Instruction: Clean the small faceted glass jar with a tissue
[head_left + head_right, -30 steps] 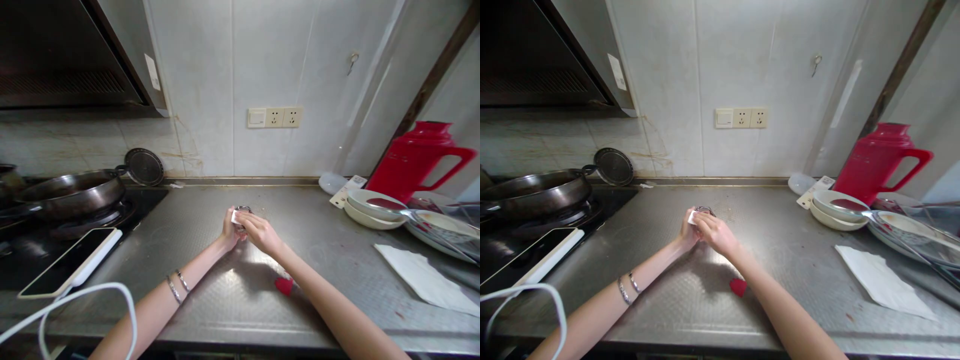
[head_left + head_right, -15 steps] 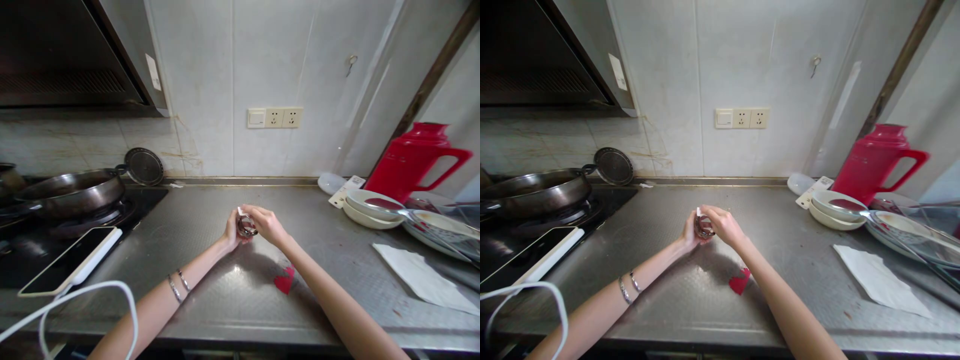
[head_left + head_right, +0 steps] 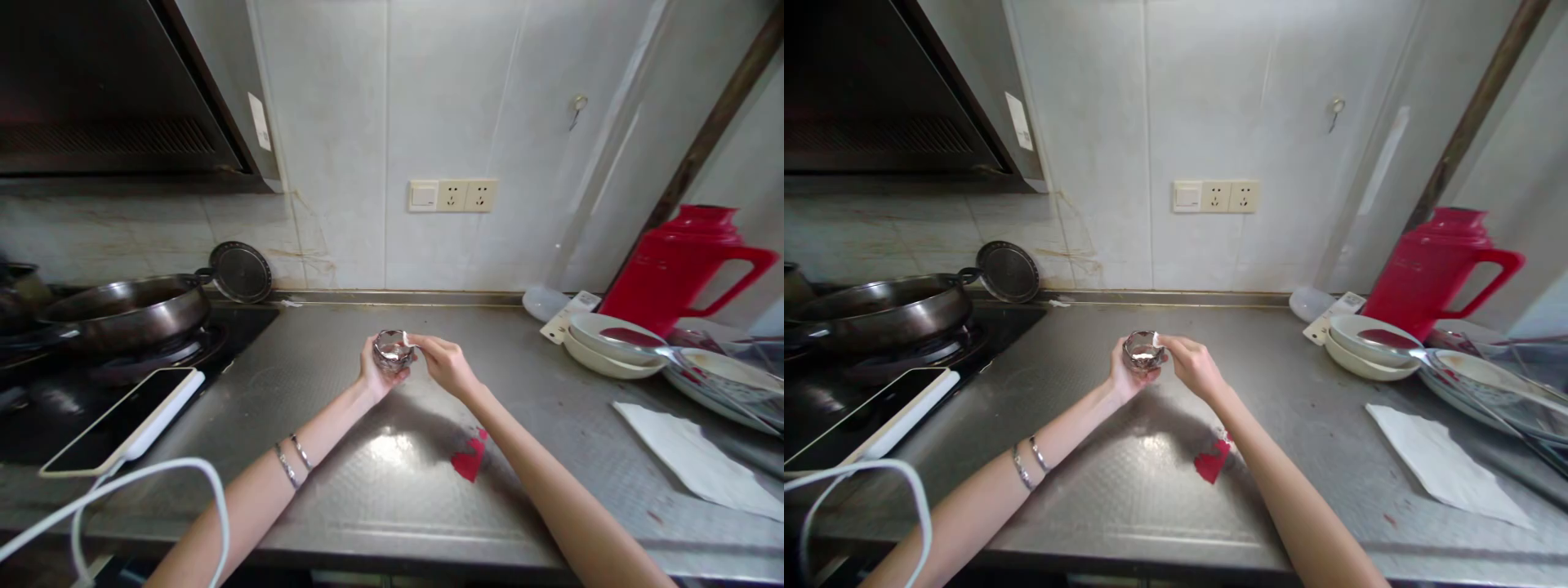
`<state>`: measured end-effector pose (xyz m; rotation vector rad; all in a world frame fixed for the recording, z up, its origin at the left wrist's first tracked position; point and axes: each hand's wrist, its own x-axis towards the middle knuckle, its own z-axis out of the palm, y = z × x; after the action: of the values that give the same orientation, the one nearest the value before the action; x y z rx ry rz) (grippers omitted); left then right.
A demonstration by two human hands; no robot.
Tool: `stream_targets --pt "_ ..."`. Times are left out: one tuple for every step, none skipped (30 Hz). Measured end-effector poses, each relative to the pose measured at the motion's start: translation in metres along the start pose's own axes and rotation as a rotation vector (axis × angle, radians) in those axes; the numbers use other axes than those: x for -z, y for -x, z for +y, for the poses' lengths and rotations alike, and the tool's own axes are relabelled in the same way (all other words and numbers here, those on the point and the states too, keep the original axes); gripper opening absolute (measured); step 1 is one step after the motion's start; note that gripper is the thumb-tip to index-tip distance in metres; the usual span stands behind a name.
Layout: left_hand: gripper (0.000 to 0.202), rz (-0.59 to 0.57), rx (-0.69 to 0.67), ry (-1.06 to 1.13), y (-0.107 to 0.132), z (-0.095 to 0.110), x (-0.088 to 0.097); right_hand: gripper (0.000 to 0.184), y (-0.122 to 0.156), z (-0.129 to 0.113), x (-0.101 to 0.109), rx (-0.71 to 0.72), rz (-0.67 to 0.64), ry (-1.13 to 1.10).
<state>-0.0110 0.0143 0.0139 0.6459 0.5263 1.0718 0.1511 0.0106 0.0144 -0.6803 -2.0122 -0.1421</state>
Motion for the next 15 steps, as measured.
stream_targets --pt "0.052 0.009 -0.004 0.007 0.0 0.001 0.0 0.036 0.0 0.0 0.0 0.008 -0.012 0.002" --pt "0.052 0.012 0.005 0.01 -0.001 0.001 0.0 0.036 0.0 0.0 0.0 0.011 -0.016 0.001" --pt "0.051 0.015 0.014 0.015 -0.001 0.002 0.0 0.036 0.0 0.0 0.0 0.01 -0.012 -0.002" --pt "0.051 0.017 0.019 0.023 -0.001 0.002 0.0 0.036 0.001 0.0 -0.001 0.008 -0.002 -0.003" --pt "0.051 0.022 0.018 0.036 -0.002 0.002 0.0 0.036 0.001 0.0 -0.001 0.011 0.008 0.001" --pt "0.05 0.033 0.012 0.053 -0.002 0.002 0.0 0.037 0.001 -0.001 -0.002 0.019 0.017 0.011" --pt "0.049 0.053 0.001 0.077 -0.002 0.002 -0.001 0.038 0.001 -0.002 -0.003 0.033 0.022 0.023" --pt "0.048 0.08 -0.009 0.105 -0.001 0.002 -0.001 0.039 0.001 -0.004 -0.004 0.052 0.022 0.034" --pt "0.046 0.111 -0.018 0.136 -0.001 0.003 -0.002 0.041 0.002 -0.006 -0.005 0.075 0.02 0.042" --pt "0.044 0.142 -0.023 0.168 -0.001 0.004 -0.002 0.042 0.002 -0.008 -0.006 0.099 0.017 0.045" --pt "0.043 0.17 -0.029 0.2 -0.001 0.005 -0.002 0.044 0.002 -0.011 -0.008 0.122 0.017 0.046" --pt "0.041 0.189 -0.033 0.225 -0.001 0.006 -0.002 0.046 0.002 -0.013 -0.009 0.143 0.019 0.045" --pt "0.041 0.199 -0.034 0.242 -0.001 0.006 -0.002 0.047 0.002 -0.016 -0.01 0.162 0.022 0.046" --pt "0.041 0.199 -0.033 0.252 -0.001 0.007 -0.001 0.048 0.002 -0.018 -0.011 0.177 0.026 0.05" --pt "0.042 0.195 -0.033 0.259 -0.002 0.007 0.0 0.048 0.002 -0.02 -0.011 0.191 0.026 0.054"
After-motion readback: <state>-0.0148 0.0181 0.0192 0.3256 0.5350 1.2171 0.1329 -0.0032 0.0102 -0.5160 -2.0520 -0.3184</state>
